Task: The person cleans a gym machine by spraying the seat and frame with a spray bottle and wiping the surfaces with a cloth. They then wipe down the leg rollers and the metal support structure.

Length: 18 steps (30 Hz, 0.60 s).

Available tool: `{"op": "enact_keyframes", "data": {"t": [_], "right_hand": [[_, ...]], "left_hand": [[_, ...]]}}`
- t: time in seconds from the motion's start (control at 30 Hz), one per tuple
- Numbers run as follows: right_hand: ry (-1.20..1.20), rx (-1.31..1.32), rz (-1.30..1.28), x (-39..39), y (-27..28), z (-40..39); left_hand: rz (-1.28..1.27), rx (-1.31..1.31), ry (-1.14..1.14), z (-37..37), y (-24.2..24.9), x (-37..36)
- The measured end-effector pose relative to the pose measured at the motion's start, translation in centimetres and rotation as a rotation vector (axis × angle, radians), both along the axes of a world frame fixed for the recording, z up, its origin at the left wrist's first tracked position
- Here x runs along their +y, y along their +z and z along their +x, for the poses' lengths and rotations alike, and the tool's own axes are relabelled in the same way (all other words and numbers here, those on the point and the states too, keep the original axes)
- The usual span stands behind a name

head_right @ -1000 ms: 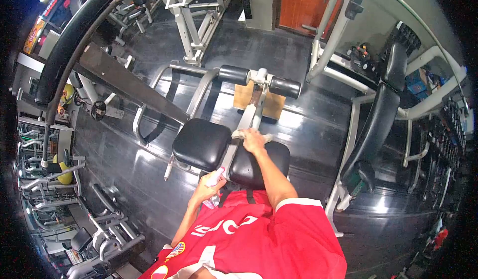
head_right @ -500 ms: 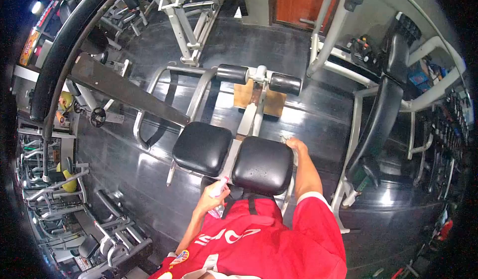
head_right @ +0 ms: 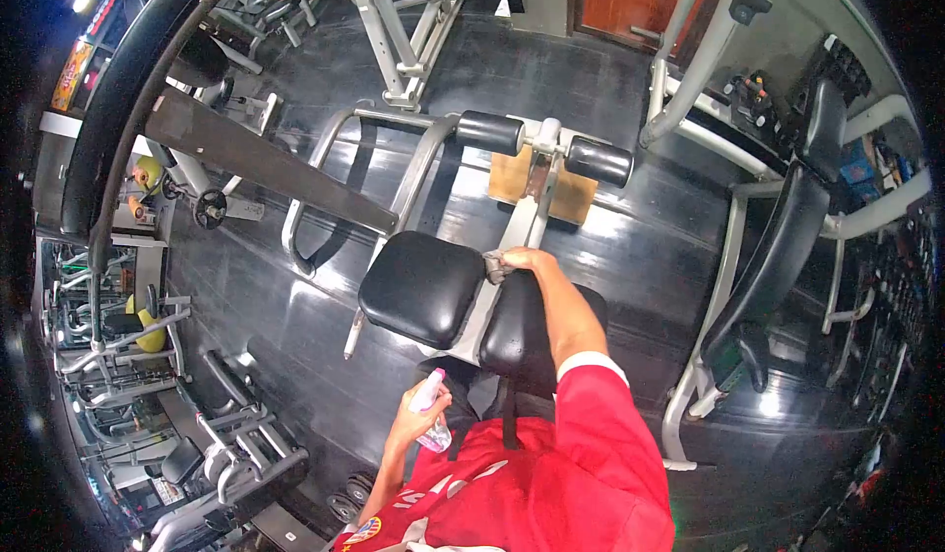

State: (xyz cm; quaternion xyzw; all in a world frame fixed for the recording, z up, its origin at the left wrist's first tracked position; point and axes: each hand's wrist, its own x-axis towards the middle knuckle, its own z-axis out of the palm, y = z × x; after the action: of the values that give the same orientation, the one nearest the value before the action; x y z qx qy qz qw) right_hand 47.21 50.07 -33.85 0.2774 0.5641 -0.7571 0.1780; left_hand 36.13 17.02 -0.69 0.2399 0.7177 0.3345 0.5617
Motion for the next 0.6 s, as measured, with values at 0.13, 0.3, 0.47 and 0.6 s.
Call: {"op": "enact_keyframes", "data": {"t": [0.13, 0.3, 0.47, 0.6], "right_hand": [[-0.274, -0.261, -0.010, 0.4, 8.0, 4.0], [-0.215, -0.476, 0.255, 0.8, 1.6, 10.9], [-0.647, -0.575, -0.077, -1.5, 6.5, 18.3], [-1.055, -0.352, -0.398, -4.8, 8.8, 21.9]], "left_hand": [[0.015, 0.010, 0.019, -0.1, 0.1, -0.7], [-0.014, 0.018, -0.003, -0.4, 0.0, -1.6], [0.036, -0.037, -0.036, -0.2, 2.1, -0.7], [0.108, -0.049, -0.122, -0.2, 2.4, -0.3]]}}
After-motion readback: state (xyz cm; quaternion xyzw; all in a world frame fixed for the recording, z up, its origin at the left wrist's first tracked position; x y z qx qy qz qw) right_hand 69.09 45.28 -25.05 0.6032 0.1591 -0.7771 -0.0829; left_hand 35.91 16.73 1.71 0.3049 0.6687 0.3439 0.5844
